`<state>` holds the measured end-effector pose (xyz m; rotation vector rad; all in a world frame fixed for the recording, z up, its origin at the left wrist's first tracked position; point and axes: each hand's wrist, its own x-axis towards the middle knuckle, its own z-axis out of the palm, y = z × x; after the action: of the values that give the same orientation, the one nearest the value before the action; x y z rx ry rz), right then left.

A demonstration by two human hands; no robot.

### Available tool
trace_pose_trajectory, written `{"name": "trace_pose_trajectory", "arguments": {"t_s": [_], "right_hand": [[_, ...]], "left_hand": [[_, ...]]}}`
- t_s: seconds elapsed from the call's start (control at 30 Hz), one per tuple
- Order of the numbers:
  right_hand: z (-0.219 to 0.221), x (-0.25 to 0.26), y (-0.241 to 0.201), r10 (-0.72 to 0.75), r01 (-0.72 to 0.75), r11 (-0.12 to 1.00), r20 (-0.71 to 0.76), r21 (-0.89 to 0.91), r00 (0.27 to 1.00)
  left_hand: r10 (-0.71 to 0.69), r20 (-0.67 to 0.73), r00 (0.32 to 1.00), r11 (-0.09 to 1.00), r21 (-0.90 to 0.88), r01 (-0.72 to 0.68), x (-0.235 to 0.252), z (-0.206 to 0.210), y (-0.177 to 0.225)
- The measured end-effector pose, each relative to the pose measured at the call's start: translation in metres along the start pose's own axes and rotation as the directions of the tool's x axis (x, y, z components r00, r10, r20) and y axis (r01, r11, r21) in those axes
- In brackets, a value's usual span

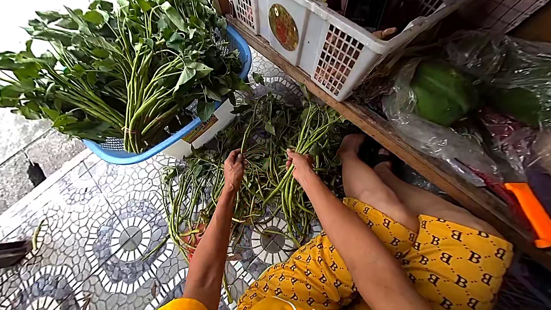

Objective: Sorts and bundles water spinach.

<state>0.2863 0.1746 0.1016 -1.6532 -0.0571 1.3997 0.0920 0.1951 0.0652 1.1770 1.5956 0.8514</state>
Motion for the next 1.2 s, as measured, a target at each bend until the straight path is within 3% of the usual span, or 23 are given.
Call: {"name": "trace_pose_trajectory", "arguments": {"t_s": [0.1, 0.17, 0.2, 0.3, 0.4, 0.5, 0.6, 0.67, 0.77, 0.83, 0.9, 0.93, 1.0, 1.07, 1.13, 1.2], "right_hand": [[0.004, -0.006, -0.002, -0.002, 0.002, 1.000, 0.028, -0.004, 1.000], [0.002, -0.007, -0.004, -0.002, 0.002, 1.000, 0.005, -0.021, 1.000], [0.000, -0.005, -0.004, -0.002, 0.002, 1.000, -0.016, -0.026, 1.000], [-0.002, 0.005, 0.000, -0.014, 0.011, 0.999, -0.058, -0.046, 0.998], [-0.003, 0.003, -0.002, -0.001, -0.002, 0.999, -0.067, -0.040, 0.998], [-0.002, -0.002, -0.008, 0.016, -0.015, 1.000, -0.046, 0.010, 0.999], [0.000, -0.002, -0.012, 0.024, -0.023, 0.999, -0.025, 0.033, 0.999], [0.000, -0.001, -0.012, 0.016, -0.015, 1.000, -0.026, 0.026, 1.000], [-0.001, 0.001, -0.008, 0.015, -0.015, 1.000, -0.031, 0.014, 0.999], [0.001, 0.002, -0.006, 0.009, -0.008, 1.000, -0.032, 0.013, 0.999], [0.002, 0.003, -0.004, -0.004, 0.004, 1.000, -0.030, 0.011, 1.000], [0.001, 0.002, -0.006, -0.009, 0.009, 1.000, -0.029, 0.003, 1.000], [0.001, -0.002, -0.009, -0.010, 0.010, 1.000, -0.033, -0.011, 0.999], [0.000, -0.002, -0.005, 0.001, -0.001, 1.000, -0.037, -0.008, 0.999], [-0.001, 0.000, -0.004, 0.001, -0.001, 1.000, -0.032, -0.019, 0.999], [-0.002, 0.002, -0.001, 0.005, -0.005, 0.999, -0.014, -0.043, 1.000]], "left_hand": [[-0.023, -0.187, 0.982, 0.945, 0.317, 0.083, 0.002, -0.013, 0.014], [0.014, -0.362, 0.932, 0.863, 0.475, 0.172, 0.010, -0.016, 0.006], [0.052, -0.378, 0.924, 0.825, 0.537, 0.174, 0.015, -0.010, 0.000], [0.087, -0.164, 0.983, 0.778, 0.627, 0.036, 0.017, 0.034, -0.004], [-0.091, 0.125, 0.988, 0.801, 0.599, -0.002, 0.022, 0.085, -0.011], [-0.235, 0.186, 0.954, 0.731, 0.680, 0.048, 0.028, 0.106, -0.022], [-0.219, 0.152, 0.964, 0.704, 0.709, 0.048, 0.031, 0.100, -0.007], [-0.138, 0.123, 0.983, 0.767, 0.641, 0.028, 0.035, 0.089, 0.017], [0.128, 0.034, 0.991, 0.840, 0.528, -0.126, 0.018, 0.059, 0.059], [0.384, 0.013, 0.923, 0.738, 0.597, -0.315, -0.001, 0.036, 0.072], [0.509, 0.013, 0.861, 0.645, 0.657, -0.391, -0.018, 0.016, 0.061], [0.472, 0.003, 0.882, 0.648, 0.677, -0.349, -0.022, 0.007, 0.047], [0.117, 0.001, 0.993, 0.713, 0.696, -0.085, -0.023, -0.012, 0.019], [-0.227, -0.003, 0.974, 0.776, 0.604, 0.183, -0.022, -0.033, -0.006], [-0.311, -0.028, 0.950, 0.881, 0.365, 0.299, -0.023, -0.044, -0.025], [-0.272, -0.072, 0.960, 0.951, 0.133, 0.280, -0.031, -0.048, -0.036]]}}
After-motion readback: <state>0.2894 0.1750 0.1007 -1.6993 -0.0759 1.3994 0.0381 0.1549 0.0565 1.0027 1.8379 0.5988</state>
